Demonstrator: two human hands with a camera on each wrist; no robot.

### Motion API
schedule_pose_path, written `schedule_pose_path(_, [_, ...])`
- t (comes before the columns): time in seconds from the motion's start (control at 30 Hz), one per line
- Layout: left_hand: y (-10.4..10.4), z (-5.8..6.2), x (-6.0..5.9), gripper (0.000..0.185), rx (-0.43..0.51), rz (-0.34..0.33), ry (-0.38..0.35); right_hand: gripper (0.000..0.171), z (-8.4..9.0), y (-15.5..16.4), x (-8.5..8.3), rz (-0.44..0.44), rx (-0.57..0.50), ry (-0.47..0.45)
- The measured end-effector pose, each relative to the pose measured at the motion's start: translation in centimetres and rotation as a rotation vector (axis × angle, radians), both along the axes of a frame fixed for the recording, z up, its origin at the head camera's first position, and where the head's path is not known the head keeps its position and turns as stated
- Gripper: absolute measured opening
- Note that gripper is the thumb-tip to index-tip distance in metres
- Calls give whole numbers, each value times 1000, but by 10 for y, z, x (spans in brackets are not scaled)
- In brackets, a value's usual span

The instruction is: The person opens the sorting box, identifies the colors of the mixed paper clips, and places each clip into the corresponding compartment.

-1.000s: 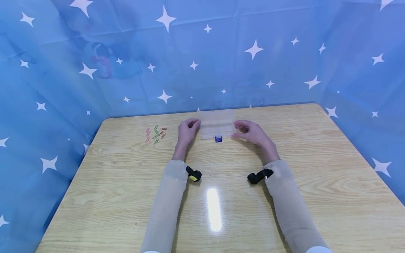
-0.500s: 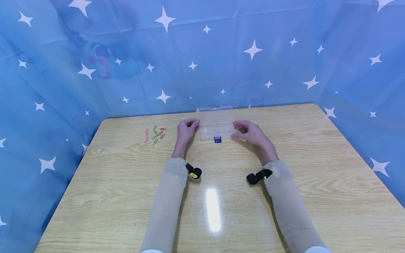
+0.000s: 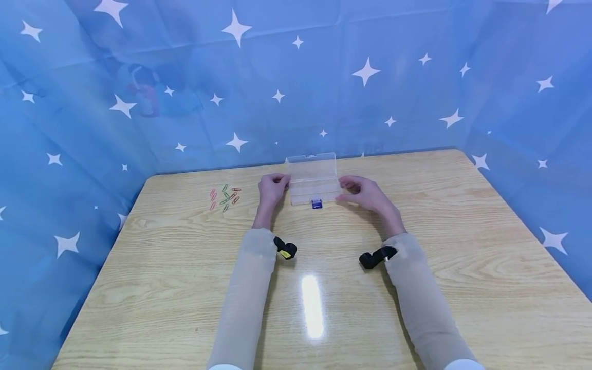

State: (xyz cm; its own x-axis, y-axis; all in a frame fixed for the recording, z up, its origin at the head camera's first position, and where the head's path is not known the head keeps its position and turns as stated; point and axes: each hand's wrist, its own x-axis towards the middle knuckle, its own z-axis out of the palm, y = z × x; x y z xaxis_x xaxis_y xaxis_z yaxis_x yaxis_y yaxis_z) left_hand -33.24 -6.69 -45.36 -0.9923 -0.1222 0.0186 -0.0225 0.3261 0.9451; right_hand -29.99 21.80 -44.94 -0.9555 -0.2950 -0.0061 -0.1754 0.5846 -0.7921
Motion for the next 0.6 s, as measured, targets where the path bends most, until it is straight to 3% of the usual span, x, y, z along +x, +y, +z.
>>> schedule_pose_path(0.27, [2, 3, 3, 25, -34, 11, 11, 65, 1, 0, 0, 3, -3, -1])
schedule_pose_path(0.6, [2, 1, 5, 23, 10, 16, 24, 64, 0, -1, 0, -1, -14, 4])
